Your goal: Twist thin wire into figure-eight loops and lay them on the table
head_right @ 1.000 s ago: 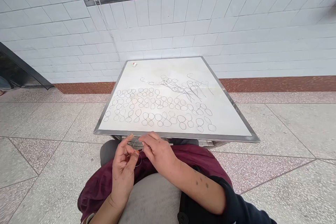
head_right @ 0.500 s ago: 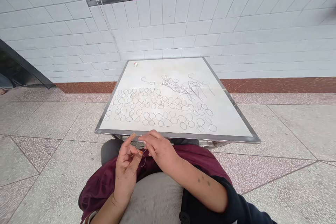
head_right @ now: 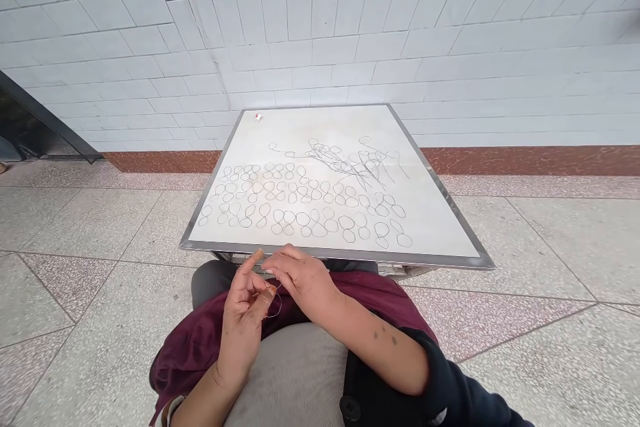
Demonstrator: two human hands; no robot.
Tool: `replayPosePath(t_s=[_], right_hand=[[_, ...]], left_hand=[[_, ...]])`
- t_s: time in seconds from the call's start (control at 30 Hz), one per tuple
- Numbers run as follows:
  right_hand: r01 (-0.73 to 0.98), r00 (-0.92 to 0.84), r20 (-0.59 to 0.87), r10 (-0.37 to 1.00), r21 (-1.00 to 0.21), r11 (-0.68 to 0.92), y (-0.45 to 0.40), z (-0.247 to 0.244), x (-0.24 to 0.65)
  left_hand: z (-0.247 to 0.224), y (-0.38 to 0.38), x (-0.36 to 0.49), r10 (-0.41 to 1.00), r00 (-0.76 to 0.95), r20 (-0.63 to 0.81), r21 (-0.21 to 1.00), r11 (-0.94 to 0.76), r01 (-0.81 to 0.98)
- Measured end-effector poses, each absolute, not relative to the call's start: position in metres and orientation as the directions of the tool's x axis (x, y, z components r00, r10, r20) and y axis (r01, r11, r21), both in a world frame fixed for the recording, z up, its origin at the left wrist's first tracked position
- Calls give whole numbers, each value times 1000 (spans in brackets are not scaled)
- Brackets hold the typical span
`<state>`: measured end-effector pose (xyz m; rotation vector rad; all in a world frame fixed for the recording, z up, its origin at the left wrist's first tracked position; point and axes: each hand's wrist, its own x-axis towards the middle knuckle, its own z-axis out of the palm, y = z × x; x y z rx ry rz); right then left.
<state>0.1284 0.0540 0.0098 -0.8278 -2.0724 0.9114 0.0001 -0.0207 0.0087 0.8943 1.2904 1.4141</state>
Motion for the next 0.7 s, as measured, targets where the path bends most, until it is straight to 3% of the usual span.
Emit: replayPosePath(t_s=[0.37, 0.7], right_hand=[[426, -469, 354, 809, -712, 558, 49, 4, 120], [403, -436, 361, 824, -741, 538, 52, 13, 119]], left_hand=[[12, -21, 2, 972, -231, -53, 992, 26, -121], [9, -18, -2, 956, -287, -64, 985, 13, -174]])
